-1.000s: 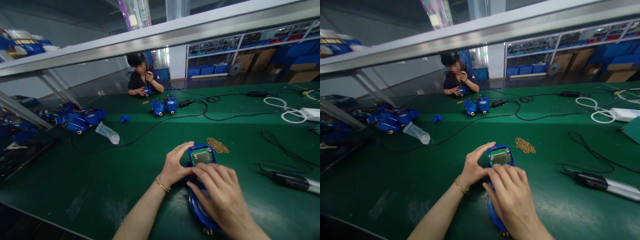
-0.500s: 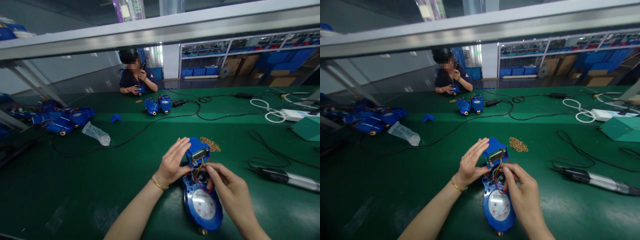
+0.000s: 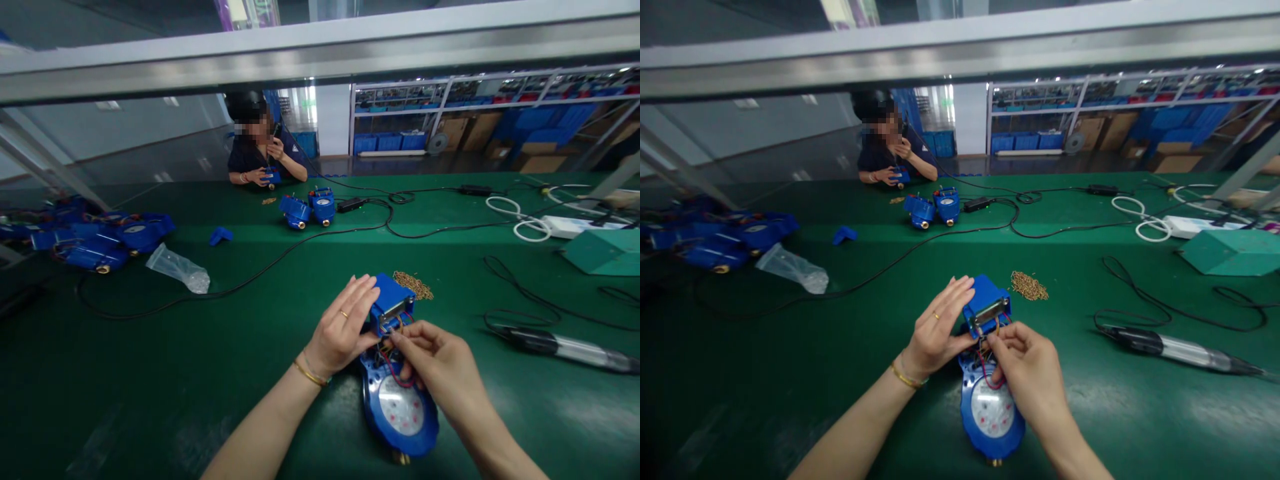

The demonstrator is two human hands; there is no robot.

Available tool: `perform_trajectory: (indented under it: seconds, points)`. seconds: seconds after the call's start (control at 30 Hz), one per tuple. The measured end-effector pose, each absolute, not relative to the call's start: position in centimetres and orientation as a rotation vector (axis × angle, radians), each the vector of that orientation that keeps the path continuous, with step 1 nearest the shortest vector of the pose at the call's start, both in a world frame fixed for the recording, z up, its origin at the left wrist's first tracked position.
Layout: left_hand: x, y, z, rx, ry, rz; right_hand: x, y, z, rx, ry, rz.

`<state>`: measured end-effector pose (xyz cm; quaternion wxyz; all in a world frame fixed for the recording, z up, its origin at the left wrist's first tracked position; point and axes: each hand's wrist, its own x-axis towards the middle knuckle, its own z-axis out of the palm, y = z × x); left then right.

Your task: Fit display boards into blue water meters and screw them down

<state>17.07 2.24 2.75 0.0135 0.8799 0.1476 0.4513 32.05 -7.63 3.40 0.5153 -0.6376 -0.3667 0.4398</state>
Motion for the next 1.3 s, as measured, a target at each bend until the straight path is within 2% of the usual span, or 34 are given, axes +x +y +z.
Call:
perform_trajectory:
  seconds: [0.2,0.27,0.53,0.7,0.9,1.3]
  points:
    - [17.0,2.2,2.5,2.729,0.480,1.353,31.7,-8.2,4.7,-1.755,-1.185,0.434]
    - [17.0,2.1,2.5,2.713,0.489,1.348,31.6,-8.2,4.9,-1.765,-1.226,0.357]
    - [17.2,1.8,2.4,2.552,0.587,1.425,31.9,-8.1,4.1,-1.755,-1.151,0.497]
    - [17.1,1.9,2.5,2.529,0.597,1.426,32.5,-7.7,3.7,-1.509,-0.844,1.040]
    - [17.0,2.1,2.4,2.540,0.576,1.419,32.9,-7.7,4.0,-1.291,-0.670,1.325]
    - [17.1,2.1,2.5,2.539,0.583,1.384,32.8,-7.5,4.3,-1.246,-0.576,1.323]
